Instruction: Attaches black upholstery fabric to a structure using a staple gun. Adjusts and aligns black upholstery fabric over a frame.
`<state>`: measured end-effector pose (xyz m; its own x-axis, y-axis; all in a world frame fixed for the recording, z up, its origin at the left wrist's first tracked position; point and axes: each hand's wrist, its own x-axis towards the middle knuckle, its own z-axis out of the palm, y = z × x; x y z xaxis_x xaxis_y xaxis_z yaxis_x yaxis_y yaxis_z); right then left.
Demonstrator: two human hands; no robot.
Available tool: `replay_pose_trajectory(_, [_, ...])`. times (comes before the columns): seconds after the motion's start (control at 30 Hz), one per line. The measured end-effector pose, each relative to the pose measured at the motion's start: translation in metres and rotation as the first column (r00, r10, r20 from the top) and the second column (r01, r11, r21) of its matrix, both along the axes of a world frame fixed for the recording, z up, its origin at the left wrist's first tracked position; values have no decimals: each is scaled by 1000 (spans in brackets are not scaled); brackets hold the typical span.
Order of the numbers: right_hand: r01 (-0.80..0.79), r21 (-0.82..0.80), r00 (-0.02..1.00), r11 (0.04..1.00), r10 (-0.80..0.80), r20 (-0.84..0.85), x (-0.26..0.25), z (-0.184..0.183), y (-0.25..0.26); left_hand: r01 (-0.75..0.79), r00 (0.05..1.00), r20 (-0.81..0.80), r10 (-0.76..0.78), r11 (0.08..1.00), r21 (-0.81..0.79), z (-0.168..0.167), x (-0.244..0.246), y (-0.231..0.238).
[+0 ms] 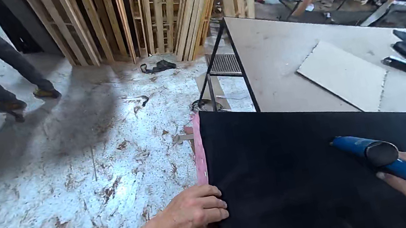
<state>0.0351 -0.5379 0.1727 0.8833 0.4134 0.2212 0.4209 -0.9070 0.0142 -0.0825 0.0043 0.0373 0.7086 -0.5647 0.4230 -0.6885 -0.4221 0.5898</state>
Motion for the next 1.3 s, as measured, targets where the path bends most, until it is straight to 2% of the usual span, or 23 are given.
replay_pose_trajectory(0.1, [-15, -41, 1000, 999, 15, -20, 3, 0, 13, -8, 995, 102, 14, 998, -58, 0, -2, -1])
replay_pose_trajectory(0.23, [-70, -91, 996, 993, 64, -69, 7, 9, 34, -94, 987, 114, 117, 977, -189, 12, -21, -11])
replay_pose_trajectory(0.3, [-90, -95, 994, 991, 84, -69, 12, 14, 41, -147, 976, 121, 179, 961, -233, 6, -31, -15])
replay_pose_trajectory(0.67, [-96, -73, 990, 993, 88, -108, 27, 27, 48, -357, 923, 44, 381, 896, -263, -36, -65, -23])
replay_pose_trajectory(0.87, [-60, -75, 984, 995, 46, -174, 24, 14, 29, -446, 877, 5, 481, 817, -366, -40, -85, -42])
replay_pose_trajectory(0.97, [-95, -10, 973, 995, 90, -213, 21, 24, 37, -495, 842, -21, 539, 757, -427, -43, -89, -55])
replay_pose_trajectory(1.17, [-117, 303, 870, 946, 245, -429, 10, 70, 124, -515, 787, -20, 617, 638, -572, -54, -86, -80])
replay_pose_trajectory(1.3, [-229, 256, 826, 939, 326, -460, 26, 76, 213, -525, 765, -44, 642, 583, -620, -53, -83, -87])
